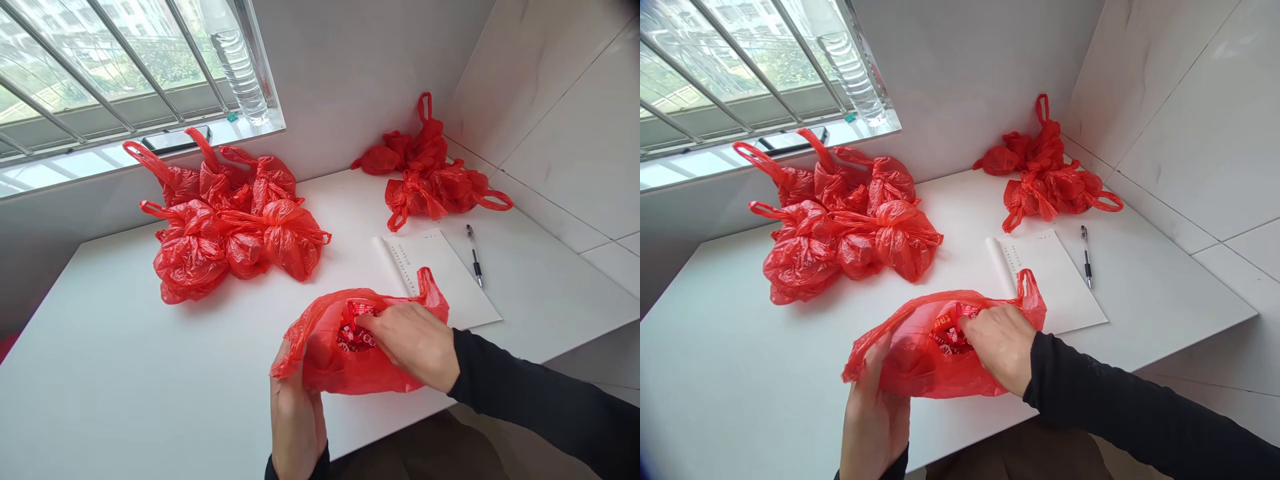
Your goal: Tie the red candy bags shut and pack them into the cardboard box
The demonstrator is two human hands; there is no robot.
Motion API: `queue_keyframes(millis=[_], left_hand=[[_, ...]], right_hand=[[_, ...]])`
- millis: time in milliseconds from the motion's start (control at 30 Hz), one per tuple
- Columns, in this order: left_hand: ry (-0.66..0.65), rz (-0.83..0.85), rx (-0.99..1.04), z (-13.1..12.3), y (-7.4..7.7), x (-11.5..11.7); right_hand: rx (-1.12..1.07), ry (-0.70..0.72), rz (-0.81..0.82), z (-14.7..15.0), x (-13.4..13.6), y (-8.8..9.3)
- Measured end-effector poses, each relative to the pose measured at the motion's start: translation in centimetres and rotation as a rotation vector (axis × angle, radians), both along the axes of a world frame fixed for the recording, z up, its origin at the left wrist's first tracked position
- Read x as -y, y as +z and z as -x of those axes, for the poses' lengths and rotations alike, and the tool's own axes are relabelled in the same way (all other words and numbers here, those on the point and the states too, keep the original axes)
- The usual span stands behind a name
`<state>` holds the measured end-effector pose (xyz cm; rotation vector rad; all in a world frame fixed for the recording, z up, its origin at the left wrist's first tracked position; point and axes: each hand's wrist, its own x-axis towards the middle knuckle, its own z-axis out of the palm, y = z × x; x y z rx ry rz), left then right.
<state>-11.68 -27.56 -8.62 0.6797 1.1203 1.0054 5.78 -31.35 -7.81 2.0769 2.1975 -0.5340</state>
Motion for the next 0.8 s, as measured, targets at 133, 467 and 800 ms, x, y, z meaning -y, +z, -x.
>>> queue_keyframes(millis=[133, 467, 800], left_hand=[[-0.001, -0.015, 0.003, 0.1, 0.0, 0.0], [-0.009, 0.006, 0.030, 0.0, 0.0, 0.2], [-0.014, -0.001, 0.014, 0.0, -0.2, 0.2]], right_hand=[[0.026, -0.007, -0.002, -0.2, -0.2, -0.1], [0.025, 0.033, 0.170, 0.6, 0.1, 1.5], [-0.020, 0.144, 0.161, 2.0, -0.4, 0.8]])
